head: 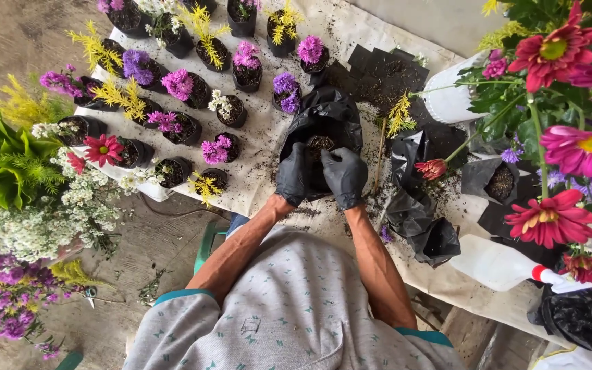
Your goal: Filling small nursery bags with soil and transplanting flowering plants into them.
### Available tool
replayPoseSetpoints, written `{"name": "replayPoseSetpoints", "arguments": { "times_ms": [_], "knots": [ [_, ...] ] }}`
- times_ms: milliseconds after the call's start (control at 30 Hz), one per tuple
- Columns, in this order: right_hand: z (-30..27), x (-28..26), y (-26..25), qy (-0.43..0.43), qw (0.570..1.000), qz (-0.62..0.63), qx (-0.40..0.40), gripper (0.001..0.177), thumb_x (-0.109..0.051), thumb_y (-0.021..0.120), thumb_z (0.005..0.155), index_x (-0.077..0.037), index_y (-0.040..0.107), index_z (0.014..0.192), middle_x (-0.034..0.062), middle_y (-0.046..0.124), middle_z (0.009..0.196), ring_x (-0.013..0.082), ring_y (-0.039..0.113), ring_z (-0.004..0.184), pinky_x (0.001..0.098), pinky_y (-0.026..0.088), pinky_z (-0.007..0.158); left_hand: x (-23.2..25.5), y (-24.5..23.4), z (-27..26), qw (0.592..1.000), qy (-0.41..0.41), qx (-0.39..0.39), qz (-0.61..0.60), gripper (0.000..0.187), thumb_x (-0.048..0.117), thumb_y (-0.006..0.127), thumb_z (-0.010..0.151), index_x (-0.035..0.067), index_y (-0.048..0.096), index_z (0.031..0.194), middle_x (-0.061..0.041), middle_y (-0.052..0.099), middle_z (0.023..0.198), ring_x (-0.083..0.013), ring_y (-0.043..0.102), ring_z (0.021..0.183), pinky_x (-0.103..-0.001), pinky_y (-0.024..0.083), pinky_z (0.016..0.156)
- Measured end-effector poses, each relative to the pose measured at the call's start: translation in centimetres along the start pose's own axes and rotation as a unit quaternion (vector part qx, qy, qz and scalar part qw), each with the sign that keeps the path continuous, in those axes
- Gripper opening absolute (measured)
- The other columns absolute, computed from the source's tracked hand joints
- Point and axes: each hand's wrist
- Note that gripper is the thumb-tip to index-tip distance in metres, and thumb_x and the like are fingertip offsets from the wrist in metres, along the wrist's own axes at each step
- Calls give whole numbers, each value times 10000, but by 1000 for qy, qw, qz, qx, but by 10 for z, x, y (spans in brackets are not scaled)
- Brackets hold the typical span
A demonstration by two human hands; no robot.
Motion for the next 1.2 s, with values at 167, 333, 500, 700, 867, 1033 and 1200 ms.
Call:
{"name": "replayPoseSetpoints", "arguments": {
  "times_ms": [167,333,500,700,867,1033,1200],
  "knots": [
    [0,-17,-3,59,998,31,-17,195,-355,755,788,-205,815,898,79,764,800,392,733,899,470,583,791,11,-7,-8,1000,-12,-21,12,243,410,371,1037,234,419,1197,-245,723,1028,-493,670,1083,-583,524,948],
    [2,1,11,63,998,8,-8,187,-373,759,768,-234,817,880,58,763,794,376,733,889,460,588,795,-12,5,2,999,-10,-28,-11,278,399,382,1020,208,418,1219,-253,711,1091,-504,653,1100,-605,509,962],
    [-9,-4,7,55,998,24,-5,194,-328,720,790,-196,808,901,95,769,836,400,728,911,488,578,830,-1,-8,8,996,24,-8,82,269,355,445,988,212,409,1214,-236,711,1041,-473,695,1019,-590,555,929],
    [-14,-5,1,-62,997,32,29,109,-184,734,847,-129,791,921,146,764,875,394,728,909,504,591,772,0,-16,35,984,161,13,73,340,258,392,1025,95,427,1322,-311,652,1121,-530,632,1104,-640,540,923],
    [-18,-16,-11,-90,992,27,90,74,-136,743,852,-136,772,921,131,754,858,366,740,882,454,612,743,12,-14,25,977,176,51,111,223,309,501,986,169,570,1145,-154,682,993,-400,698,1008,-526,586,862],
    [-9,-6,-12,-65,996,5,55,62,-206,709,864,-170,758,876,82,744,795,334,744,824,448,598,759,-4,5,35,982,147,51,104,175,263,528,978,136,593,1079,-156,683,945,-408,707,941,-546,590,833],
    [4,14,5,-50,998,33,38,67,-240,710,868,-190,754,863,48,746,789,310,745,834,424,591,751,-26,20,52,986,133,34,98,220,281,521,969,187,569,1162,-141,673,989,-412,701,975,-541,584,875]
  ]
}}
Point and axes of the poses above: each hand's wrist, its own z-axis towards the middle knuckle, its own y-axis out of the palm, x = y × z
